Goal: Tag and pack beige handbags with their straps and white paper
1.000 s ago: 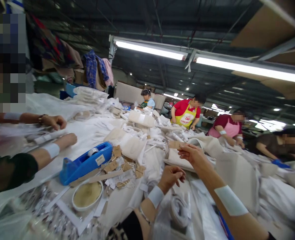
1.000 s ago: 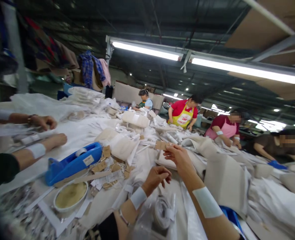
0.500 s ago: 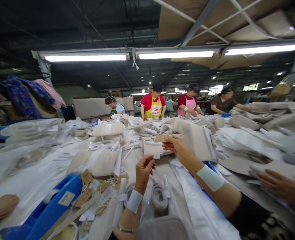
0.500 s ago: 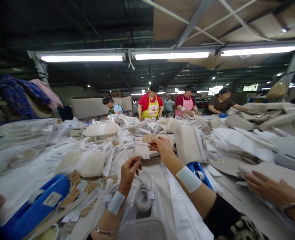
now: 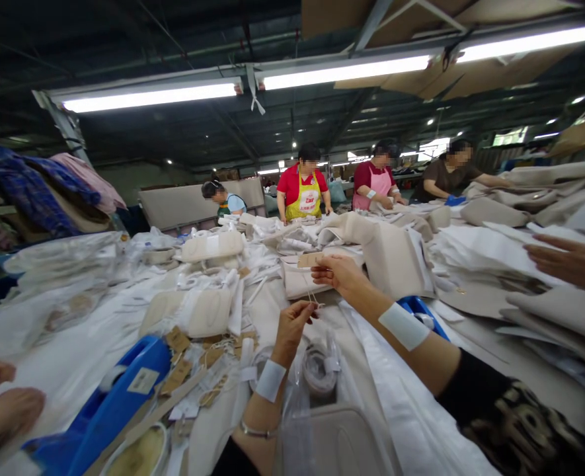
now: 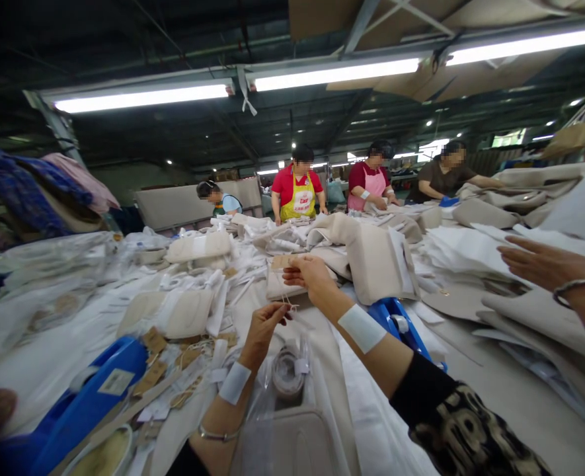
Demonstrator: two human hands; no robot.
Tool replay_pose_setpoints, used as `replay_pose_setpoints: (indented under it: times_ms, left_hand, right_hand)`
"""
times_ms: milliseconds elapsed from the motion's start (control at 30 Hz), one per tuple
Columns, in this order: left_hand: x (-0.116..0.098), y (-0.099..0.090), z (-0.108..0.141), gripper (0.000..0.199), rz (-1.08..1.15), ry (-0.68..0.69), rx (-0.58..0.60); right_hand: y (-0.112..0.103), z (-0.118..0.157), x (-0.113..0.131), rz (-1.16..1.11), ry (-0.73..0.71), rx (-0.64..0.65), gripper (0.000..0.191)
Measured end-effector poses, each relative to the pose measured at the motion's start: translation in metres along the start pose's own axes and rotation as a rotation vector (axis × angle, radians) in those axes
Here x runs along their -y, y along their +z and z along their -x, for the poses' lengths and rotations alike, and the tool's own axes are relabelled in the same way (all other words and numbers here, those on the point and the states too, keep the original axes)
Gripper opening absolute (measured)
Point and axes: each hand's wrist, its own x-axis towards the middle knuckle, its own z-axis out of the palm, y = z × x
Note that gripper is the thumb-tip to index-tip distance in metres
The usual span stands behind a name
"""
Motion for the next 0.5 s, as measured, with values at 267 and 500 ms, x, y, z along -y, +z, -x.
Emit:
replay_pose_setpoints:
  times_ms: [267, 500]
  left_hand:
    - [0.004, -0.005, -0.003, 0.045, 0.316, -0.148, -0.071]
    - [0.007, 0.000, 0.007, 0.050, 0.334, -0.123, -0.285]
  right_hand:
    - [-0.014, -0.011, -0.038, 0.260, 0.073, 0.047, 0.010]
    - [-0.026, -0.003, -0.070, 0.450, 0.161, 0.404, 0.029]
